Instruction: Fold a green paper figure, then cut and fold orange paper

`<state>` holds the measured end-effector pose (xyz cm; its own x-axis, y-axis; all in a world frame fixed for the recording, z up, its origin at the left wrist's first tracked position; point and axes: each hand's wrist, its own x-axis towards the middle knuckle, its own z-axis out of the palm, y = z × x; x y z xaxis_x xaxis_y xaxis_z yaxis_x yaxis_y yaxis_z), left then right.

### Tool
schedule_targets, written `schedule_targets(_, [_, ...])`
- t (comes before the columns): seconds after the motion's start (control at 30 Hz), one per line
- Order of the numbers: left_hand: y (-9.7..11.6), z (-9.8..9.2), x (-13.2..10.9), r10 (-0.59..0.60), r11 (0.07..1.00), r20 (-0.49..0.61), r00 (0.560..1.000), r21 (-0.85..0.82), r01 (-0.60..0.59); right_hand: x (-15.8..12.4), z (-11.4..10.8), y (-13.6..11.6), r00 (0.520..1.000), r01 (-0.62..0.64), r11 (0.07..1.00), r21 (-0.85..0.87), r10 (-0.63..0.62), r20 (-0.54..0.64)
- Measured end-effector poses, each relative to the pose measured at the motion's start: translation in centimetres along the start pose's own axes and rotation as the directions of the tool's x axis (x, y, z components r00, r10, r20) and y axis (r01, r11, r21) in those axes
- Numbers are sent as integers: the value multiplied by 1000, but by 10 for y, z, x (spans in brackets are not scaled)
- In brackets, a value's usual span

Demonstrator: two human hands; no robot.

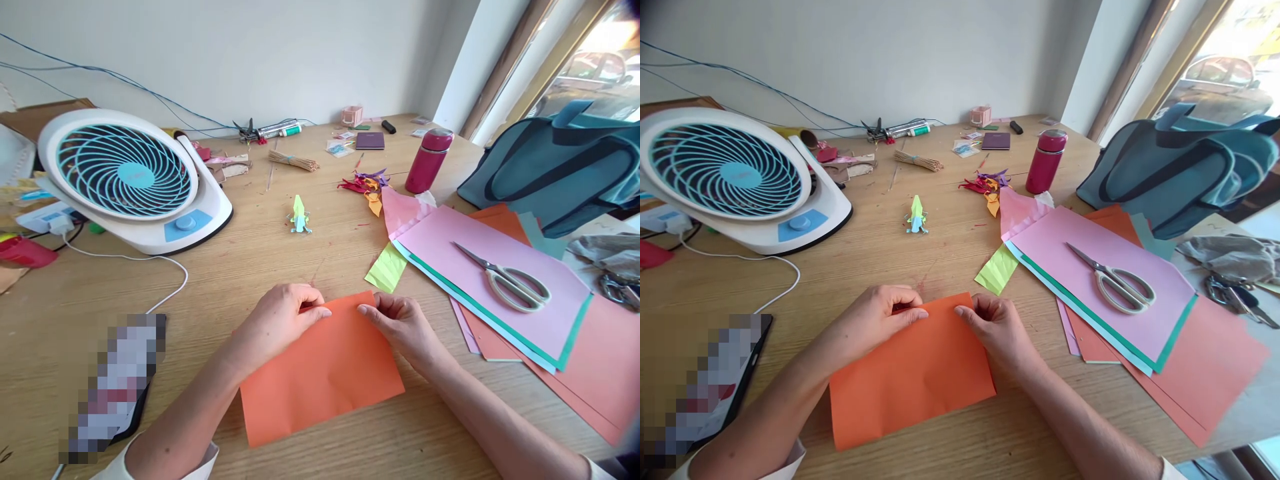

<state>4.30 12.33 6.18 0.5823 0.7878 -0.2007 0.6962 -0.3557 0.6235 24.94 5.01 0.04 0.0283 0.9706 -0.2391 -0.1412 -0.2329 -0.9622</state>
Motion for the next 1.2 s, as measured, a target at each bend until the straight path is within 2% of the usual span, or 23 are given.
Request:
schedule_targets(0.27, [6, -4, -3, -29, 999, -29, 999, -19, 29, 0, -2, -1, 1000, -22, 994, 107, 20, 20])
schedule_targets(0.5, [10, -5, -5, -69, 998, -59, 996, 3, 69, 1, -2, 1, 999, -35, 994, 104, 34, 14])
schedule_targets(1.2, [-3, -6, 3, 30, 995, -15, 999, -94, -31, 0, -5, 6, 1000, 5, 999, 50, -5, 16])
